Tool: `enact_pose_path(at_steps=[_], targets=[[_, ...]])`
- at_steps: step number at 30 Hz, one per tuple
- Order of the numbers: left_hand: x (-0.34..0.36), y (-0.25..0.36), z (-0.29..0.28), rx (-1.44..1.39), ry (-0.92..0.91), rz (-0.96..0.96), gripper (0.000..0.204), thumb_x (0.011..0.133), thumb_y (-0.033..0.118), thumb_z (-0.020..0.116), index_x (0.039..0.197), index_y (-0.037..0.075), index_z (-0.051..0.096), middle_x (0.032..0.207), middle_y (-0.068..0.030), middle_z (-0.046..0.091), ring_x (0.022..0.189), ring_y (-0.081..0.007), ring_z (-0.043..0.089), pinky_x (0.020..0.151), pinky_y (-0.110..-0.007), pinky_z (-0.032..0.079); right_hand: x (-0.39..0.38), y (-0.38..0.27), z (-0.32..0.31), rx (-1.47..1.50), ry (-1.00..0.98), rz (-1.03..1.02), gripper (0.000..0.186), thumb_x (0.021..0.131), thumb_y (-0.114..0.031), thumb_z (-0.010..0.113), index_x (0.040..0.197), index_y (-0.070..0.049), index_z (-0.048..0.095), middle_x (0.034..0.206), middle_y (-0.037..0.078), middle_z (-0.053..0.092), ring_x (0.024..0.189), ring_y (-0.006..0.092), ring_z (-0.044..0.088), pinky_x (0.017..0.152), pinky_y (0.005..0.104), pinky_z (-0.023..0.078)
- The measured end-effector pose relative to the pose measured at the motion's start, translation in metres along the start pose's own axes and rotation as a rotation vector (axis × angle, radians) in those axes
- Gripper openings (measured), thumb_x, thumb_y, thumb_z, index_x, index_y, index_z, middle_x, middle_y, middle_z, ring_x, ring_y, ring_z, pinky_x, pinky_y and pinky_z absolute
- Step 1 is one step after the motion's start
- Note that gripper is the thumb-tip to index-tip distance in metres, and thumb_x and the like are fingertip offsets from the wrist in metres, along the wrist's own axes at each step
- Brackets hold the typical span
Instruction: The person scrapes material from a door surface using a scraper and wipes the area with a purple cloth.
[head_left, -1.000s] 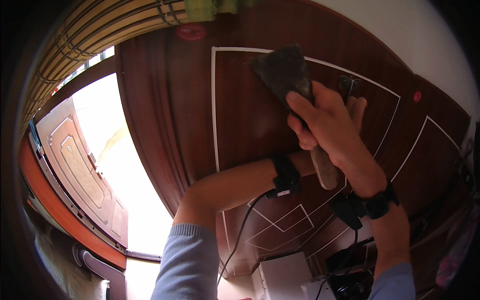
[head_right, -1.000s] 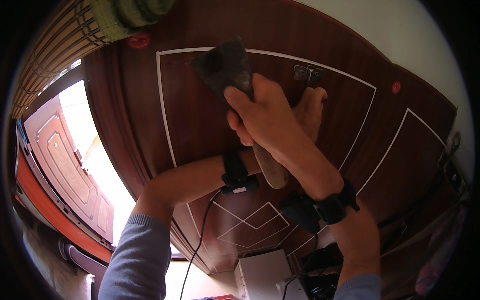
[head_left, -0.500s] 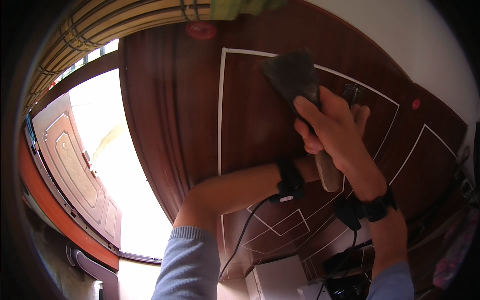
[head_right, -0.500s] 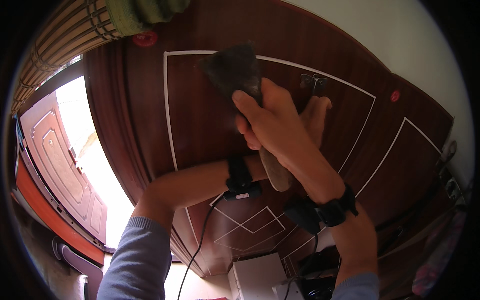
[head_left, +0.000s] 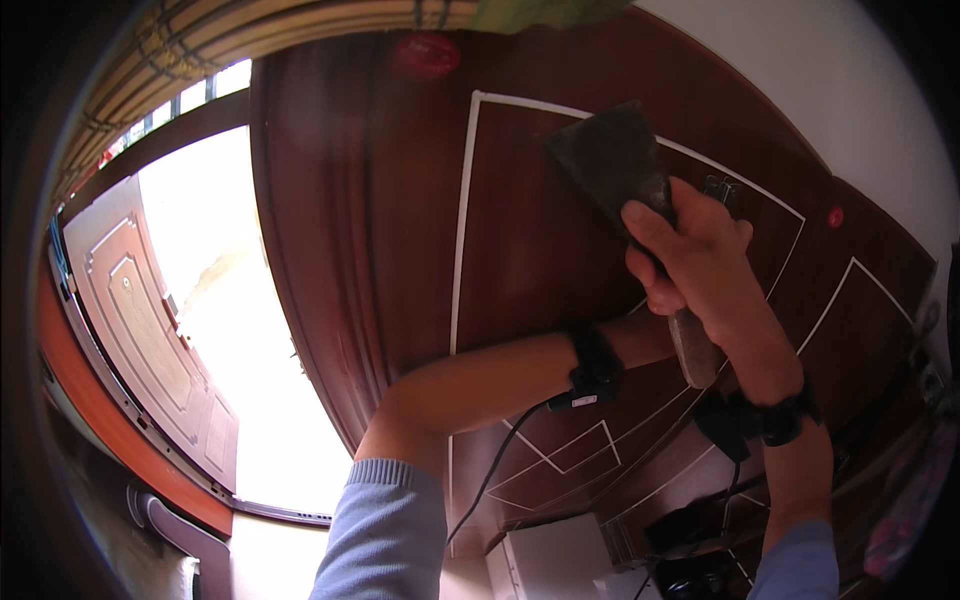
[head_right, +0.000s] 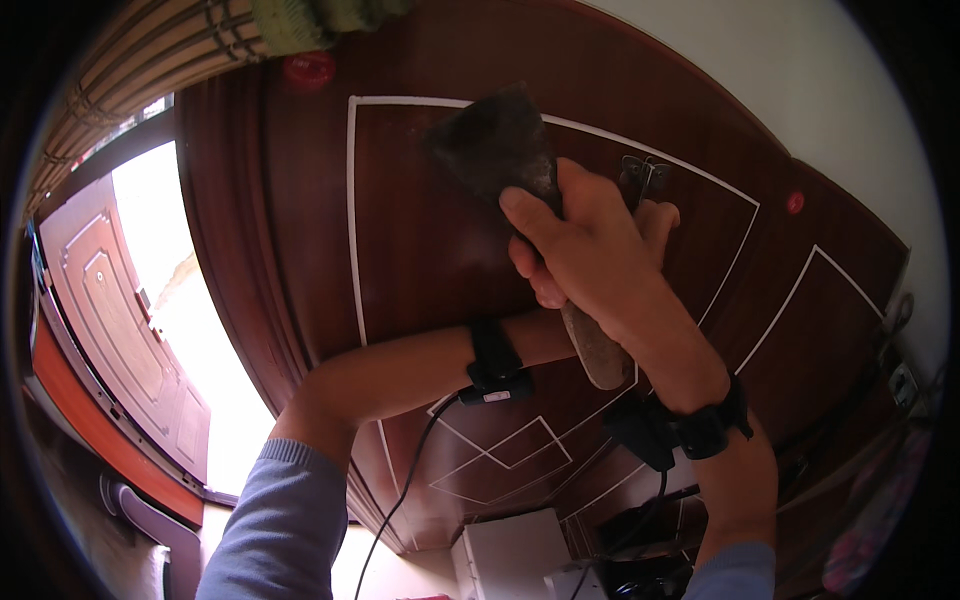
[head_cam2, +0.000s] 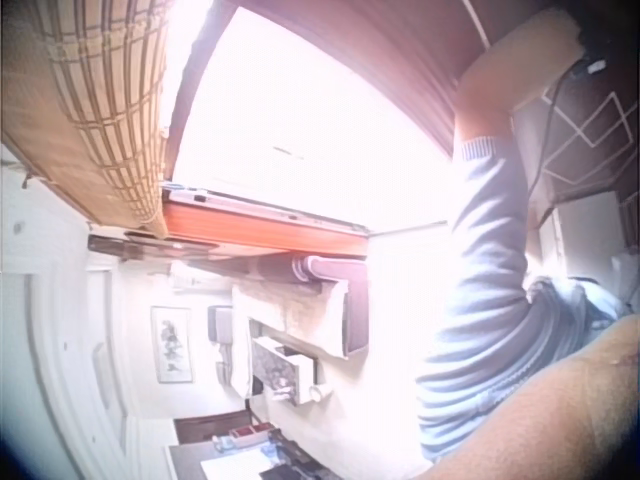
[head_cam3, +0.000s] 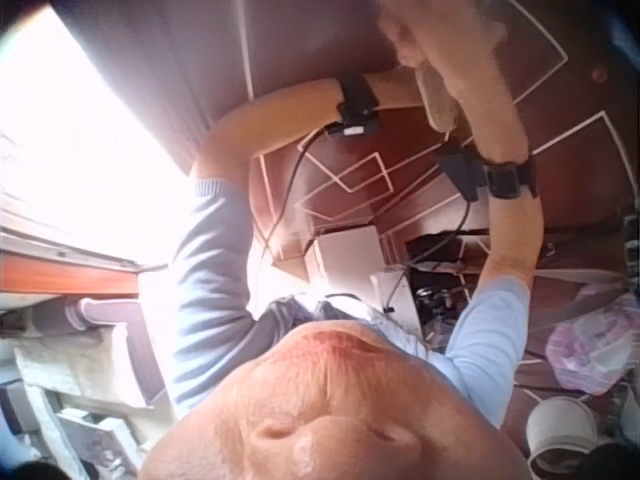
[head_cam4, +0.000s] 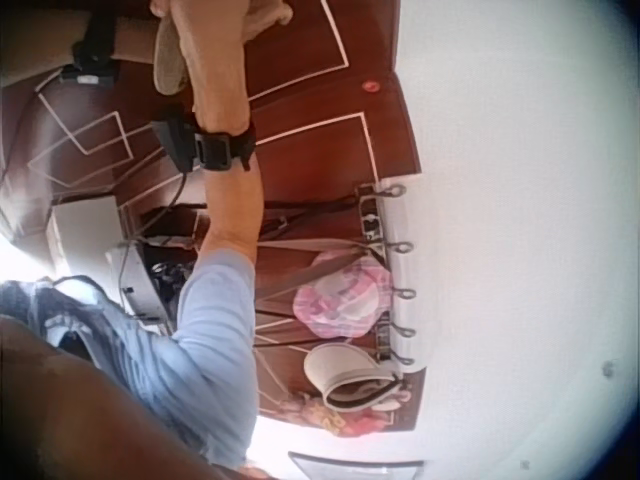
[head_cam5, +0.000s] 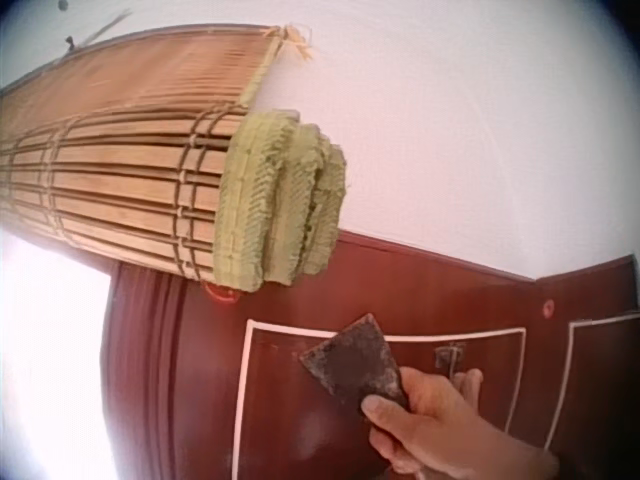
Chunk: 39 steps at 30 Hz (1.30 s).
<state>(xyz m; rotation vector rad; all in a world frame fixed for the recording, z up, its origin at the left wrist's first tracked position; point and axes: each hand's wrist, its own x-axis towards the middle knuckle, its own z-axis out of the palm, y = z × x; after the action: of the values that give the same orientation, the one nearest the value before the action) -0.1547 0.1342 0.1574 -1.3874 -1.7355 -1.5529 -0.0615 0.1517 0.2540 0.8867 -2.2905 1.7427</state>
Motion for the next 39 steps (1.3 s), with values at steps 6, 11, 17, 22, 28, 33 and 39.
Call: enact_pose_path(at_steps=[6, 11, 17, 22, 28, 33, 39], targets=[[-0.011, -0.032, -0.003, -0.574, -0.239, -0.132, 0.014, 0.086, 0.008, 0.056, 0.074, 0.012, 0.051, 0.074, 0.0043, 0.055, 0.067, -0.0069, 0.054, 0.06, -0.021, 0.043, -0.001, -0.007, 0.0, -0.084, 0.012, -0.013, 0.015, 0.092, -0.018, 0.051, 0.089, -0.004, 0.048, 0.053, 0.0, 0.045, 0.037, 0.0033, 0.031, 0.033, 0.0193, 0.025], [-0.002, -0.05, 0.012, -0.555, -0.239, -0.109, 0.016, 0.09, 0.008, 0.05, 0.075, 0.011, 0.053, 0.073, 0.0041, 0.054, 0.069, -0.0076, 0.054, 0.062, -0.024, 0.044, -0.002, -0.007, -0.001, -0.085, 0.024, -0.014, 0.015, 0.092, -0.018, 0.051, 0.088, -0.004, 0.048, 0.053, 0.0, 0.044, 0.037, 0.0029, 0.031, 0.033, 0.0193, 0.025], [0.008, -0.084, 0.027, -0.846, -0.344, -0.153, 0.012, 0.091, 0.011, 0.049, 0.08, 0.01, 0.054, 0.077, 0.0028, 0.055, 0.072, -0.0085, 0.054, 0.064, -0.023, 0.044, -0.002, -0.012, 0.0, -0.141, 0.055, 0.02, 0.015, 0.092, -0.019, 0.05, 0.092, -0.004, 0.049, 0.054, 0.0, 0.043, 0.037, 0.0031, 0.03, 0.034, 0.0194, 0.024], [0.011, -0.096, 0.033, -1.033, -0.369, -0.21, 0.012, 0.092, 0.015, 0.049, 0.08, 0.012, 0.053, 0.075, 0.0037, 0.053, 0.07, -0.0071, 0.052, 0.063, -0.022, 0.043, 0.006, -0.01, 0.003, -0.122, -0.029, -0.005, 0.015, 0.092, -0.018, 0.05, 0.097, -0.004, 0.049, 0.054, 0.0, 0.044, 0.037, 0.0031, 0.03, 0.034, 0.0198, 0.023], [-0.006, 0.011, -0.005, -0.398, -0.117, -0.019, 0.021, 0.091, 0.028, 0.05, 0.072, 0.021, 0.045, 0.062, 0.0088, 0.042, 0.057, -0.0017, 0.042, 0.059, -0.02, 0.035, -0.001, -0.014, -0.008, -0.172, -0.001, 0.015, 0.015, 0.092, -0.018, 0.05, 0.096, -0.004, 0.048, 0.054, -0.001, 0.044, 0.037, 0.0032, 0.03, 0.034, 0.0192, 0.023], [-0.002, 0.01, -0.004, -0.263, -0.031, 0.025, 0.017, 0.089, 0.026, 0.052, 0.075, 0.018, 0.047, 0.067, 0.0056, 0.046, 0.064, -0.006, 0.045, 0.062, -0.023, 0.038, 0.006, -0.019, -0.004, -0.163, -0.065, -0.002, 0.016, 0.092, -0.018, 0.05, 0.099, -0.004, 0.049, 0.053, -0.001, 0.043, 0.037, 0.0031, 0.03, 0.034, 0.019, 0.022], [0.014, 0.01, 0.001, -0.076, 0.089, 0.086, 0.013, 0.087, 0.024, 0.055, 0.078, 0.015, 0.05, 0.072, 0.0017, 0.05, 0.072, -0.011, 0.05, 0.065, -0.027, 0.04, 0.007, -0.03, -0.011, -0.252, -0.085, -0.002, 0.017, 0.092, -0.018, 0.049, 0.1, -0.003, 0.05, 0.053, -0.002, 0.043, 0.038, 0.0027, 0.03, 0.034, 0.0187, 0.023]])
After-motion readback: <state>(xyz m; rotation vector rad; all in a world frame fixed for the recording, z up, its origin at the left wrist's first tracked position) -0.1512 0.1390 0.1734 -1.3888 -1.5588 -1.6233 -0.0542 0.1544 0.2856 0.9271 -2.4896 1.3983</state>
